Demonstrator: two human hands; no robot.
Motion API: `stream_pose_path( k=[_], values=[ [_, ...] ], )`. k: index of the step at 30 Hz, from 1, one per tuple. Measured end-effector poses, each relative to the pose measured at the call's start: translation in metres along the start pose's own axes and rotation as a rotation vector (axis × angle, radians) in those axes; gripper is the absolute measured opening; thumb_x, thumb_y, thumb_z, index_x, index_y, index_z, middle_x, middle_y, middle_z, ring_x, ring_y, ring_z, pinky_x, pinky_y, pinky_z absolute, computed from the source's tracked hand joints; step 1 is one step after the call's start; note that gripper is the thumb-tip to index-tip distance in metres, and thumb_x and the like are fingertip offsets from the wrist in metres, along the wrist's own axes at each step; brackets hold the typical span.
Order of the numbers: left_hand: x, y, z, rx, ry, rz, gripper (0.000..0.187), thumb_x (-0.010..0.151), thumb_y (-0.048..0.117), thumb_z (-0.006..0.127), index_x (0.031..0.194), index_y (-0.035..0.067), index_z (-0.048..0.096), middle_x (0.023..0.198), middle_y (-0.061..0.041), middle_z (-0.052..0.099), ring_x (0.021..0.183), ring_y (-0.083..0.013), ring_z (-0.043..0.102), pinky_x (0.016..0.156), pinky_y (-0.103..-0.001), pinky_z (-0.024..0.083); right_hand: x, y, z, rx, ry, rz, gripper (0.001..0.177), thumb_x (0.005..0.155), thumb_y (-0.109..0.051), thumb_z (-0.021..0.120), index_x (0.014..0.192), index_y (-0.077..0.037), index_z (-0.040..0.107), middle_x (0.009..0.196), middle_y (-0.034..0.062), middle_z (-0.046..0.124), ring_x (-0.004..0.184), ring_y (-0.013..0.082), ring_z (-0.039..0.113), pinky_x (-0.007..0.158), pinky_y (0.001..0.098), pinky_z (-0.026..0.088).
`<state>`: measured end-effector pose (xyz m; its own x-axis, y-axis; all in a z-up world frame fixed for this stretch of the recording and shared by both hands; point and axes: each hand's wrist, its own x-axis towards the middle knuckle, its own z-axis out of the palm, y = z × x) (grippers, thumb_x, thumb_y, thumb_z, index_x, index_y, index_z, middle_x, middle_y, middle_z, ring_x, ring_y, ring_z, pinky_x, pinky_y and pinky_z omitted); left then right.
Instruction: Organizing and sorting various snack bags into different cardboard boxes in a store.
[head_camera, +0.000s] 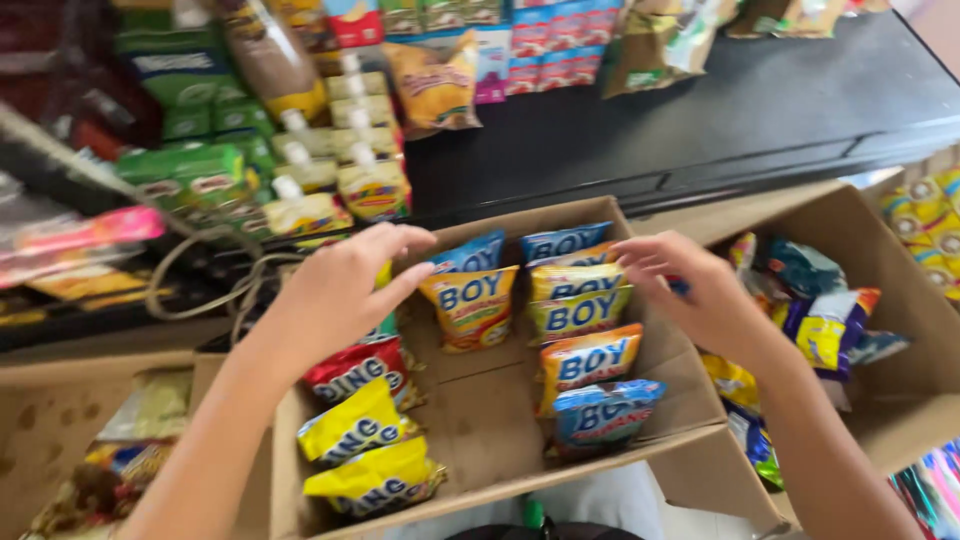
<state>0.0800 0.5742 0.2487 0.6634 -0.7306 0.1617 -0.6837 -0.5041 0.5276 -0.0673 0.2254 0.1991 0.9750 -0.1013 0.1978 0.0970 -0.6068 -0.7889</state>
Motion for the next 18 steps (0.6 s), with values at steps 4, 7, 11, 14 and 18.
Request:
stream_pose_path(
  k=[4,7,11,14,18],
  values=[
    [-0.069,-0.045,0.023,-0.052,0.014,-0.132,0.034,0.095,0.035,0.063,0.120,0.012,0.066,0.118,-0.011,0.071,0.106,-0.0326,0.068,0.088,-0.044,0.054,0.019,-0.023,0.062,-0.280,-0.384,-0.260,0.038,0.092,-0.022,0.068,0.124,-0.003,0.064,0.112,0.0144,0.066,0.104,0.0294,0.066,0.087,0.0377,0.053],
    [-0.093,-0.050,0.037,-0.112,-0.017,-0.143,0.034,0.095,0.034,0.063,0.119,0.011,0.066,0.119,-0.011,0.070,0.106,-0.0334,0.068,0.088,-0.043,0.054,0.014,-0.030,0.072,-0.509,-0.610,-0.123,0.035,0.094,-0.034,0.068,0.113,-0.005,0.066,0.109,0.0128,0.064,0.107,0.0317,0.063,0.091,0.0403,0.051],
    [-0.089,-0.034,0.052,-0.186,-0.098,-0.122,0.033,0.094,0.032,0.063,0.119,0.012,0.067,0.117,-0.010,0.071,0.105,-0.0328,0.068,0.086,-0.042,0.055,-0.015,-0.039,0.046,-0.511,-0.729,0.102,0.035,0.090,-0.042,0.073,0.104,-0.010,0.067,0.102,0.0068,0.065,0.106,0.0267,0.065,0.092,0.0381,0.052],
    [-0.070,-0.018,0.076,-0.206,-0.159,-0.001,0.033,0.094,0.032,0.064,0.119,0.011,0.066,0.116,-0.010,0.071,0.105,-0.0333,0.068,0.087,-0.042,0.055,-0.052,-0.013,0.031,-0.427,-0.697,0.058,0.047,0.076,-0.036,0.082,0.114,-0.012,0.067,0.105,0.0088,0.063,0.108,0.0320,0.062,0.088,0.0409,0.050],
    [-0.045,0.005,0.131,-0.198,-0.309,0.158,0.055,0.090,0.036,0.071,0.134,0.010,0.051,0.124,-0.016,0.065,0.110,-0.0380,0.065,0.088,-0.046,0.055,-0.087,0.012,0.030,-0.575,-0.636,0.170,0.059,0.073,-0.032,0.085,0.126,-0.017,0.065,0.110,0.0082,0.067,0.107,0.0336,0.063,0.091,0.0432,0.050]
  ],
)
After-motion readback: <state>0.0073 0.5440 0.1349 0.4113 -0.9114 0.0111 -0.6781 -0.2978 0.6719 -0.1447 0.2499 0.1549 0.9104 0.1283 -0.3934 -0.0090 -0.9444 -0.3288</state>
